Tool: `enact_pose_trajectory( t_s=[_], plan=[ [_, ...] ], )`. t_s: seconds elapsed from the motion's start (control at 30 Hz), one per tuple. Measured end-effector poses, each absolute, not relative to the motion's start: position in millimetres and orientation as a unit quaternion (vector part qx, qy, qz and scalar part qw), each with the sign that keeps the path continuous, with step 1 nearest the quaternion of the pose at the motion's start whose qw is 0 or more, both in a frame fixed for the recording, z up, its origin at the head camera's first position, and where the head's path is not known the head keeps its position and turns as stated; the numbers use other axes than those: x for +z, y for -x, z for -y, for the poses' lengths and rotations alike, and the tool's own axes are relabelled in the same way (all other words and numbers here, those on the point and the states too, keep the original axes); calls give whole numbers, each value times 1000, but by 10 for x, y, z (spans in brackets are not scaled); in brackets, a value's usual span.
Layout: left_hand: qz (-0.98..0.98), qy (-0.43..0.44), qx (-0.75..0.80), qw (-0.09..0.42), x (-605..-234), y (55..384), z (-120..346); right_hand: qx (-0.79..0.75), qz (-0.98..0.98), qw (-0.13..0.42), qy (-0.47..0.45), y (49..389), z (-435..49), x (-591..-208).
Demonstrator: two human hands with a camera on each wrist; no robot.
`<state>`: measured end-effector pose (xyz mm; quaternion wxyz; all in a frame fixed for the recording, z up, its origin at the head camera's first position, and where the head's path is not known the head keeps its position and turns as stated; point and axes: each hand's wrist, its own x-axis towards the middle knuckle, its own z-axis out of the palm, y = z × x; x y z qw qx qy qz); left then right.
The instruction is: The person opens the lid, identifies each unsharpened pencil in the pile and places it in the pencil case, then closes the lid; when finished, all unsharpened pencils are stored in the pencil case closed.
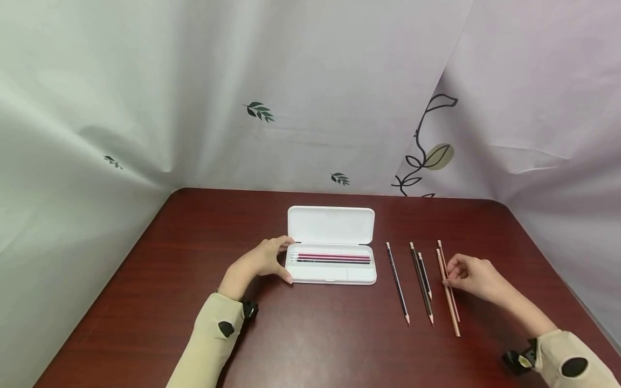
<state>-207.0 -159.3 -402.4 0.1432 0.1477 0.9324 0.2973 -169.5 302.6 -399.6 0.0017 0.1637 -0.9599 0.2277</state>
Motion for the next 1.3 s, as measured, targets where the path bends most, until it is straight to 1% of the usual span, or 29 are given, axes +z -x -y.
enact_pose_trajectory(
  t_s=[0.1,0.23,0.7,0.77,0.97,1.3],
  plan=[
    [-932,-150,299,141,-4029,2070,1595,230,962,-15,-147,1680,-3025,-4018],
    [-930,-155,303,137,-4033,2065,1598,236,962,-22,-136,1676,-3001,-4053],
    [-932,-161,296,133,-4025,2063,1606,221,965,-17,-137,1770,-2807,-4074],
    [-932,-162,296,131,-4022,2059,1605,225,965,-28,-130,1795,-2785,-4061],
    [-933,-162,295,132,-4017,2055,1606,234,961,-91,-111,1890,-2749,-4018],
    [-932,-159,297,135,-4009,2058,1597,234,960,-134,-80,1963,-2758,-3988]
  ],
)
